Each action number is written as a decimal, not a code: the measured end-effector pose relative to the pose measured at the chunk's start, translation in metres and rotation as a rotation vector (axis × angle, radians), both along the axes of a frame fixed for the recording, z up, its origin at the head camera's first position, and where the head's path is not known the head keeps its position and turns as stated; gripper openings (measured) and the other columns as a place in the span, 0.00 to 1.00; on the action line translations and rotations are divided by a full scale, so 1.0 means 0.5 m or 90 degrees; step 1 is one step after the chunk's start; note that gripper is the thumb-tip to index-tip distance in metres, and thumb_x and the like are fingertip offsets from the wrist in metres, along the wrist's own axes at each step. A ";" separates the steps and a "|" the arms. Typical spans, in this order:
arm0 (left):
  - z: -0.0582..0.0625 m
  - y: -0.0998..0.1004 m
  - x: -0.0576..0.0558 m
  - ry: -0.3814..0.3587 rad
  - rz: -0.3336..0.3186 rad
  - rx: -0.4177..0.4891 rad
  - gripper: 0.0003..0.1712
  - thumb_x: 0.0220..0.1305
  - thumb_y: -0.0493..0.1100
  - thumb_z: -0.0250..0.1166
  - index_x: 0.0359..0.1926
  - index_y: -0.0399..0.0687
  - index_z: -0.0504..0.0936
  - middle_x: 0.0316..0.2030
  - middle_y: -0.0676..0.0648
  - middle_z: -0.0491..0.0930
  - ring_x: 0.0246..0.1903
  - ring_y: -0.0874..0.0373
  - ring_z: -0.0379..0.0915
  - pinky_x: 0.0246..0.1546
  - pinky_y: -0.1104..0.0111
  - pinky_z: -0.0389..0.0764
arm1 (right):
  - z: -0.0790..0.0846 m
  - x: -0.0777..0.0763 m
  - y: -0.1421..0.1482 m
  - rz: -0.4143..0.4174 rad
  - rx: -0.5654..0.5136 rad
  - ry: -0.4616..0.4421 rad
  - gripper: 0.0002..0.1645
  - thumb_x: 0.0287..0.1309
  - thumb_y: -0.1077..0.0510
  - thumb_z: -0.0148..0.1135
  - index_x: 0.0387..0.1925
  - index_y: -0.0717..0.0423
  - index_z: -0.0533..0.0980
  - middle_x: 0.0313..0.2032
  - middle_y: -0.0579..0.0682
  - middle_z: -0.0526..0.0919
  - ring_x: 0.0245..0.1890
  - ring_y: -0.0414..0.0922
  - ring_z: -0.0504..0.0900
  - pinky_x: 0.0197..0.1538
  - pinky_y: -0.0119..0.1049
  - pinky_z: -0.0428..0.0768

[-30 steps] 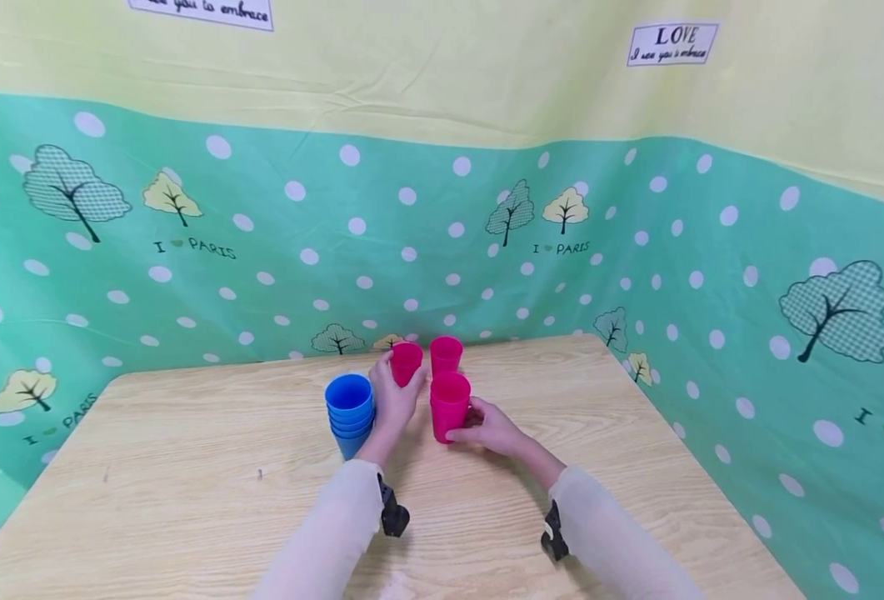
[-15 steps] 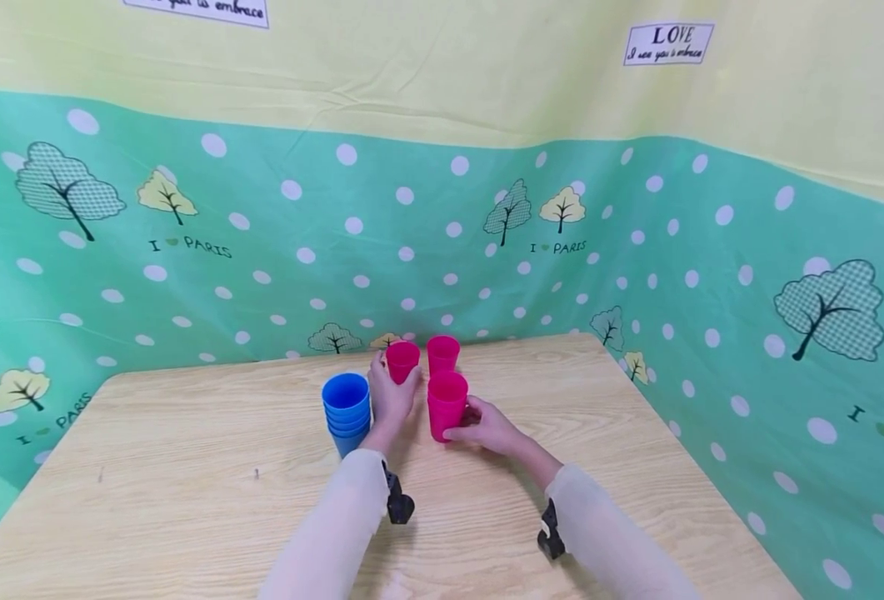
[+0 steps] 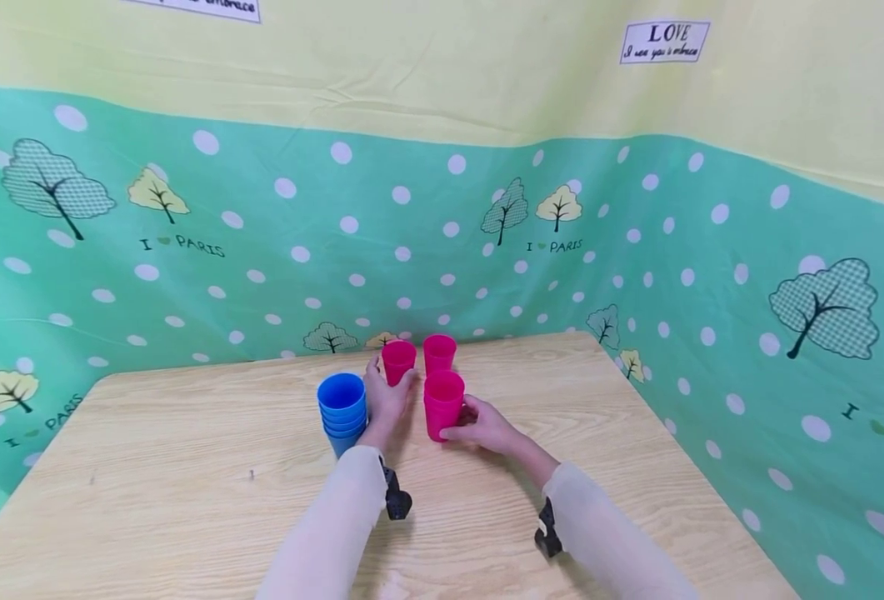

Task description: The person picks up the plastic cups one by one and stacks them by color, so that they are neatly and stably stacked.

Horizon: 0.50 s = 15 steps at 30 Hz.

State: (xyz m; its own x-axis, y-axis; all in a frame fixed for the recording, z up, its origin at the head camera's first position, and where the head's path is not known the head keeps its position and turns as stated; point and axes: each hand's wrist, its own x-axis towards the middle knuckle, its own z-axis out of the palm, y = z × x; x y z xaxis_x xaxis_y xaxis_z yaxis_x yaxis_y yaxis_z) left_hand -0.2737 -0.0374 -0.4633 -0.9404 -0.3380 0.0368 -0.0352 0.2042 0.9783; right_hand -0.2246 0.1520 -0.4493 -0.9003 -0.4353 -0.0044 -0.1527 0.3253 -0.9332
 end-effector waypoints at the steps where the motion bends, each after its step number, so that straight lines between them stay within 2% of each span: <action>1: -0.001 0.000 -0.001 0.001 0.000 -0.005 0.47 0.57 0.49 0.66 0.70 0.41 0.51 0.66 0.36 0.60 0.67 0.40 0.53 0.68 0.47 0.55 | 0.001 0.001 0.000 0.000 -0.001 -0.002 0.29 0.51 0.63 0.67 0.56 0.62 0.69 0.50 0.60 0.79 0.51 0.57 0.77 0.55 0.39 0.76; 9: 0.004 0.003 -0.008 0.045 -0.009 -0.014 0.37 0.58 0.43 0.66 0.66 0.46 0.61 0.58 0.42 0.74 0.59 0.46 0.69 0.65 0.53 0.65 | 0.002 0.002 0.002 0.002 0.006 -0.007 0.31 0.52 0.61 0.67 0.57 0.62 0.68 0.51 0.60 0.78 0.51 0.55 0.77 0.55 0.38 0.76; 15: 0.006 0.004 -0.010 0.023 -0.011 -0.014 0.37 0.58 0.45 0.66 0.66 0.48 0.61 0.58 0.43 0.73 0.60 0.47 0.68 0.65 0.53 0.65 | 0.000 0.000 0.002 -0.002 0.018 -0.012 0.31 0.52 0.60 0.68 0.57 0.61 0.69 0.50 0.58 0.79 0.50 0.54 0.77 0.54 0.37 0.76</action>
State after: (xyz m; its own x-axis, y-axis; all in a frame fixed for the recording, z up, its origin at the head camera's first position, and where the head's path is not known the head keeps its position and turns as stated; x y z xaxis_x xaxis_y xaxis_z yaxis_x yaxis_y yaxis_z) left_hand -0.2785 -0.0357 -0.4603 -0.9441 -0.3203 0.0783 0.0044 0.2253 0.9743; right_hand -0.2245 0.1532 -0.4491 -0.9013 -0.4319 -0.0334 -0.1341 0.3515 -0.9265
